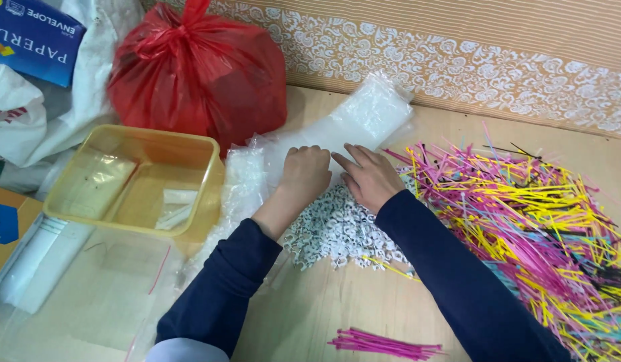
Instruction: Sorting white clips and bagging colorful zip ties into small plastic bags.
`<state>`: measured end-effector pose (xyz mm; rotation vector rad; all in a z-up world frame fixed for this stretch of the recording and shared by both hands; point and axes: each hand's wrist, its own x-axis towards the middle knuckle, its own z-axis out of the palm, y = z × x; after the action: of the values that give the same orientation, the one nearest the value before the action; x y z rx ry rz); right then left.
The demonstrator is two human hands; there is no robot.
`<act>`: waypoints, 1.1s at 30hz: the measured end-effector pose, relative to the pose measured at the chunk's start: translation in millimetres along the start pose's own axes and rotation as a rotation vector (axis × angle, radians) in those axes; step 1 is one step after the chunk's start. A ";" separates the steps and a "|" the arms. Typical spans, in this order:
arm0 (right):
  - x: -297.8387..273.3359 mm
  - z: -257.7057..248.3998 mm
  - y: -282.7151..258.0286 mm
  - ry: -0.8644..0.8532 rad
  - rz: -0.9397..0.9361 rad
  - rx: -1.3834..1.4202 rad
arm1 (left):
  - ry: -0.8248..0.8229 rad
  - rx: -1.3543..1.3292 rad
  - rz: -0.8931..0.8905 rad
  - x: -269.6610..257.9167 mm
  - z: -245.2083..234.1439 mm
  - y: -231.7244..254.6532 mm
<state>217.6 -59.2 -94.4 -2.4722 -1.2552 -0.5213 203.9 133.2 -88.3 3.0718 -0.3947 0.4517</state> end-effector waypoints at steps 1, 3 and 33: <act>6.5 4.6 3.7 -0.001 -0.004 0.004 | -0.002 0.002 -0.005 4.1 12.6 -4.4; 18.4 13.5 10.8 -0.209 0.146 0.018 | -0.048 -0.015 -0.026 11.5 38.3 -12.3; -27.5 -85.9 -27.8 0.385 0.193 0.217 | 0.076 -0.655 0.004 -65.3 -158.9 43.2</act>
<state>164.7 -100.3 -27.9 -2.1510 -0.8636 -0.7250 87.8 115.0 44.3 2.4140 -0.4391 0.3481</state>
